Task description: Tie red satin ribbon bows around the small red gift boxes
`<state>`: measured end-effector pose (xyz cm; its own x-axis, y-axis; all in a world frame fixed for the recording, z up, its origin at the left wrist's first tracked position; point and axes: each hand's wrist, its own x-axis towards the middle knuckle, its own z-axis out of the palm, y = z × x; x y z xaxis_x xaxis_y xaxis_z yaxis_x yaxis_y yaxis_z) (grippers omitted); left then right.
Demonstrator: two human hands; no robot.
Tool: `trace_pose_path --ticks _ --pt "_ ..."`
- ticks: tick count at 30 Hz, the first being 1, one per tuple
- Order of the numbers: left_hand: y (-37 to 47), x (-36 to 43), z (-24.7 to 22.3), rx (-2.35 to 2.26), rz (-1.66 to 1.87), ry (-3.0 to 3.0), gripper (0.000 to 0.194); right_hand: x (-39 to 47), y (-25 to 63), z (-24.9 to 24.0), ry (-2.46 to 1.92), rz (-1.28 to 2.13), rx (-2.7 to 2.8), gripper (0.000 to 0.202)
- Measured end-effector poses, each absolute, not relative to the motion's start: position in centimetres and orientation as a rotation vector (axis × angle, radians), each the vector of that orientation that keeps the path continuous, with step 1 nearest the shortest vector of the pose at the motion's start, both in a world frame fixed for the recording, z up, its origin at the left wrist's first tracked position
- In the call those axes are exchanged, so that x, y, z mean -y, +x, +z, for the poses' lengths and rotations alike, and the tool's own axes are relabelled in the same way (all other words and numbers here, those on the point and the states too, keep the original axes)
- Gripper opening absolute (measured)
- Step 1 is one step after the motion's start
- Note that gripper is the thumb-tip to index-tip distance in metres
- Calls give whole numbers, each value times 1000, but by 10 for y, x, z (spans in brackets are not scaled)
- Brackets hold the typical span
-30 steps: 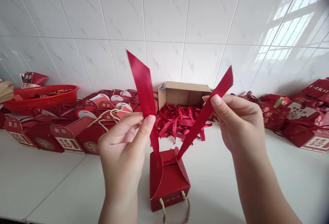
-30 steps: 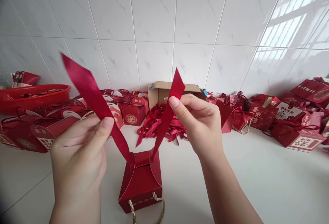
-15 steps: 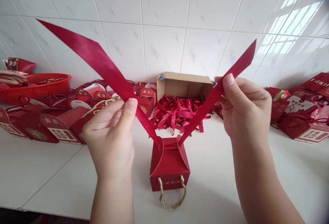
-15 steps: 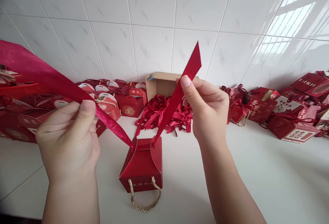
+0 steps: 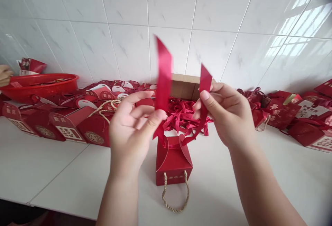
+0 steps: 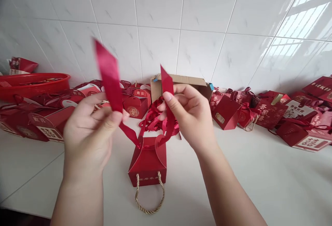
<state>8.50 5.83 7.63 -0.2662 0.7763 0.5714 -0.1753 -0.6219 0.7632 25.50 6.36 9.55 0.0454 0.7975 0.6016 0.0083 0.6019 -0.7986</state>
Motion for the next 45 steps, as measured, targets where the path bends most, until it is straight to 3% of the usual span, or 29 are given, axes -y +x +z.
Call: trace_pose_path --ticks 3,14,20,25,31,36,39,41,45 --pt "89 -53 78 -872 1772 1407 53 -62 248 93 -751 769 1465 11" --pt "84 -58 75 -987 1607 1502 77 -61 248 91 -554 928 1775 11" --pt "79 -53 77 -853 1519 1413 56 -64 256 91 -504 888 1879 18" --pt "73 -57 74 -756 1470 1290 36 -67 265 91 -504 479 2148 28" --pt "73 -61 72 -697 1415 1223 31 -73 264 86 -534 67 2231 38" --pt "81 -63 71 -714 1587 1398 44 -76 259 82 -501 274 2062 29" --pt "75 -66 70 -914 1876 1640 55 -71 264 77 -687 506 1742 19" --pt "58 -67 67 -1139 1980 1825 60 -64 278 69 -917 588 1589 23" --pt "-5 -69 50 -1715 1791 2198 64 -46 327 38 -1477 585 1569 26"
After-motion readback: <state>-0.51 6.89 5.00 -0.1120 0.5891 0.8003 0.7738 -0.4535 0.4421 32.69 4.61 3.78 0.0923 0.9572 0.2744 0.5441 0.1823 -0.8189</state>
